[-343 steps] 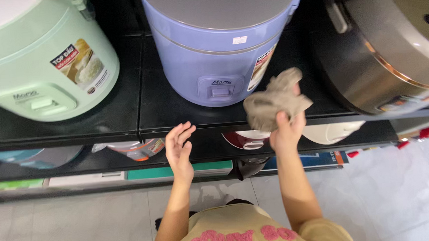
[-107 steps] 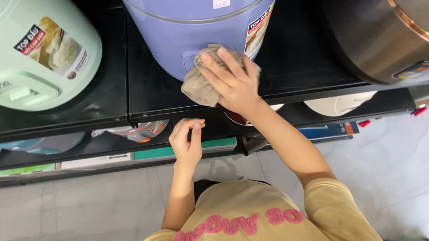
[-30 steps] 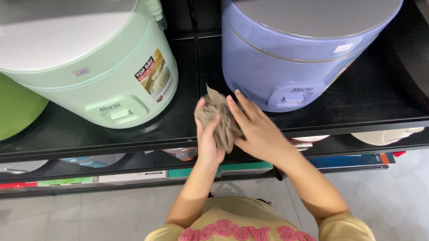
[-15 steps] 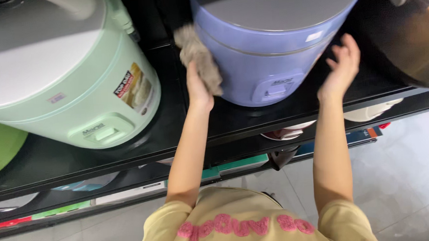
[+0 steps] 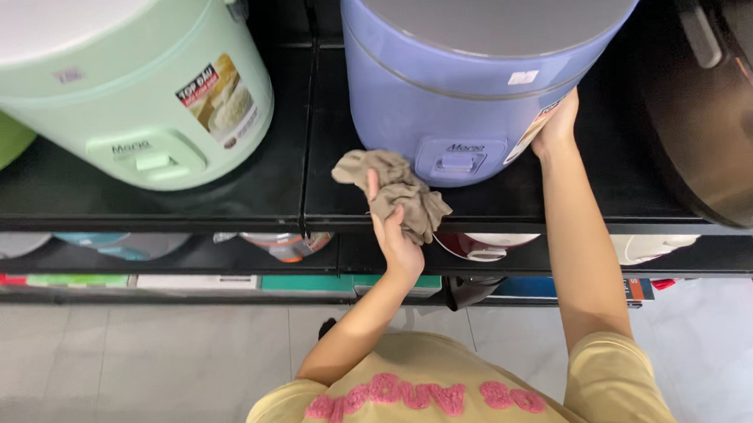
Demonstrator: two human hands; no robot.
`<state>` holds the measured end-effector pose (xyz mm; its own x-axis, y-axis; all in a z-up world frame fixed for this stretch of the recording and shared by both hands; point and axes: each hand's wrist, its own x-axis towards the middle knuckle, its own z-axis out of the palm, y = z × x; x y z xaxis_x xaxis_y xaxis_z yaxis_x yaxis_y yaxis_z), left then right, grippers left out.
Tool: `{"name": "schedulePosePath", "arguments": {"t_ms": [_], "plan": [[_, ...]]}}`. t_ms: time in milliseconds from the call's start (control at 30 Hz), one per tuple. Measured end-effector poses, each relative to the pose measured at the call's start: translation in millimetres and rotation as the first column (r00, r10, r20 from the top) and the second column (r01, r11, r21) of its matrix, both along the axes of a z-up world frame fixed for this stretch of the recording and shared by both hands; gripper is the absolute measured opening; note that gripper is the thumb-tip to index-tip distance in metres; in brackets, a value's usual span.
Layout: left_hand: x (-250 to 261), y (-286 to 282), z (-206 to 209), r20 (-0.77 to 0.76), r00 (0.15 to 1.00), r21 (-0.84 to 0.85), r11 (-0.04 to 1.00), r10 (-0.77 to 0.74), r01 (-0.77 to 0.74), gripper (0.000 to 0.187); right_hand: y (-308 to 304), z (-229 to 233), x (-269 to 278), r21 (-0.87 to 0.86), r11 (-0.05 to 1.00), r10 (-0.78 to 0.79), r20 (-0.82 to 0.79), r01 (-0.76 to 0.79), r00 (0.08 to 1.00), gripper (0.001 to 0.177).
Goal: The person wipes down various rice cookers displayed on store shelves using a cloth, then walks along the aisle while continuing to clean additional cookers on lower shelves with the cloth.
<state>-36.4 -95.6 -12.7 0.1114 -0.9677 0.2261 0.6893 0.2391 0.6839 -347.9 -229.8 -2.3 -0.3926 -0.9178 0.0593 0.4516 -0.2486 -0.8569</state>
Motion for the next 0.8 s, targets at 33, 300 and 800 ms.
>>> {"name": "schedulePosePath", "arguments": {"t_ms": [33, 300, 800], "plan": [[-3.2, 2.7, -1.7, -0.008, 1.0, -0.052, 0.998, -0.024, 0.024, 0.066, 3.4, -1.3, 3.0, 0.008, 1.0, 0.012, 0.0, -0.012, 1.0, 0.056], [-13.1, -6.8, 15.6, 0.302, 0.948, -0.05, 0.994, 0.104, -0.093, 0.072, 28.6, 14.2, 31.0, -0.045, 0.998, 0.046, -0.126, -0.052, 0.991, 0.061], [114.7, -125.5, 17.2, -0.082, 0.997, 0.009, 1.0, 0.012, -0.011, 0.069, 109.9, 18.8, 180.3, -0.101, 0.993, -0.081, -0.282, 0.054, 0.956, 0.07]]}}
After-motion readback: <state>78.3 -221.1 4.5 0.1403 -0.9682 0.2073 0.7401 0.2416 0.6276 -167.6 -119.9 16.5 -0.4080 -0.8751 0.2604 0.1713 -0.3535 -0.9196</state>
